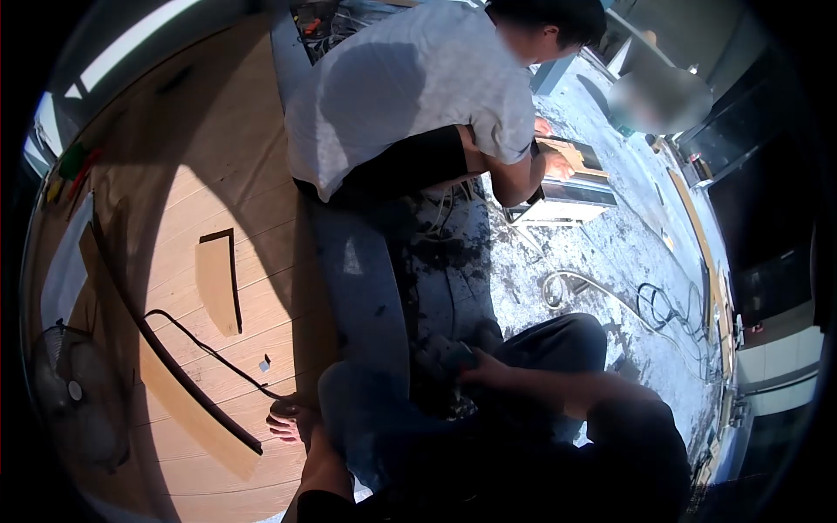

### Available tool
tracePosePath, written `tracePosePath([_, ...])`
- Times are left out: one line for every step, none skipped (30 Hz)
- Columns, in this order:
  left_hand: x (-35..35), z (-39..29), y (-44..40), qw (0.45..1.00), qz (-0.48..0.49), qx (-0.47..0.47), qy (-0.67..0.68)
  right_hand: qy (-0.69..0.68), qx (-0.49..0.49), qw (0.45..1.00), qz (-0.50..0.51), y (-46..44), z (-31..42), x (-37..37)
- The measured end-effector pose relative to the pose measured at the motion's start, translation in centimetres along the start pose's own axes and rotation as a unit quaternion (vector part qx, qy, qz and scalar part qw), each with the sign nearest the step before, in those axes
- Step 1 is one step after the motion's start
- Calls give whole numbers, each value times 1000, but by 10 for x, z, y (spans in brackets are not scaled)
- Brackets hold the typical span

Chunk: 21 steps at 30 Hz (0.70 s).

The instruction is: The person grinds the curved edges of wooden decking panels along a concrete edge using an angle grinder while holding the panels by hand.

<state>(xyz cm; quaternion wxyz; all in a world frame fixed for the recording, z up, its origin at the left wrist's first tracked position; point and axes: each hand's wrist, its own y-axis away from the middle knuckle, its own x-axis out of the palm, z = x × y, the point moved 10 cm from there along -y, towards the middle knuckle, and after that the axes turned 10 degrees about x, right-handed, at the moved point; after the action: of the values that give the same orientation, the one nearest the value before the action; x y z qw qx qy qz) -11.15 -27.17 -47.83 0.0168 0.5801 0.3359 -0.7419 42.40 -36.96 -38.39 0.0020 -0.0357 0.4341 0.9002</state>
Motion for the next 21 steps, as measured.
tracePosePath([2, 0, 0, 1000, 0, 5, 5, 36, 20, 999, -17, 3, 2, -2])
tracePosePath([4, -1, 0, 1000, 0, 10, 10, 72, 40, 996, -33, 4, 0, -6])
tracePosePath([6, -1, 1, 1000, 1, 13, 14, 70, 42, 996, -33, 5, 0, -6])
tracePosePath([8, 1, 2, 1000, 2, 16, 17, 71, 37, 996, -40, 6, 2, -5])
tracePosePath([9, 1, 2, 1000, 3, 17, 19, 73, 31, 996, -46, 6, 5, -6])
tracePosePath([10, 2, 3, 1000, 4, 18, 21, 78, 35, 995, -44, 8, 5, -6])
tracePosePath([12, 2, 3, 1000, 5, 19, 23, 77, 37, 995, -42, 8, 6, -5])
tracePosePath([13, 3, 3, 999, 5, 21, 25, 73, 31, 996, -40, 6, 4, -5])
tracePosePath([14, 3, 3, 999, 6, 22, 27, 69, 24, 997, -38, 4, 3, -5])
tracePosePath([15, 3, 2, 999, 6, 23, 30, 68, 25, 997, -37, 2, 0, -4])
tracePosePath([15, 3, 1, 999, 5, 25, 34, 55, 24, 998, -37, 1, -1, -4])
tracePosePath([15, 3, 0, 999, 5, 27, 37, 41, 22, 998, -38, 0, -2, -4])
tracePosePath([15, 2, -1, 999, 5, 28, 41, 40, 23, 998, -38, -1, -4, -4])
tracePosePath([15, 3, -2, 999, 4, 30, 45, 53, 18, 998, -41, -2, -4, -5])
tracePosePath([15, 2, -2, 998, 4, 30, 49, 65, 14, 997, -45, -3, -4, -6])
tracePosePath([15, 2, -2, 998, 3, 31, 53, 65, 14, 997, -45, -4, -4, -6])
tracePosePath([15, 2, -2, 998, 2, 31, 58, 70, 12, 996, -47, -5, -4, -6])
tracePosePath([15, 2, -2, 998, 2, 32, 61, 75, 11, 996, -49, -6, -5, -6])
tracePosePath([15, 3, -2, 997, 2, 33, 65, 74, 11, 996, -49, -5, -6, -6])
tracePosePath([16, 3, -2, 997, 1, 33, 69, 62, 11, 997, -41, -4, -4, -5])
tracePosePath([18, 3, -2, 997, 1, 33, 73, 49, 12, 998, -33, -2, -3, -3])
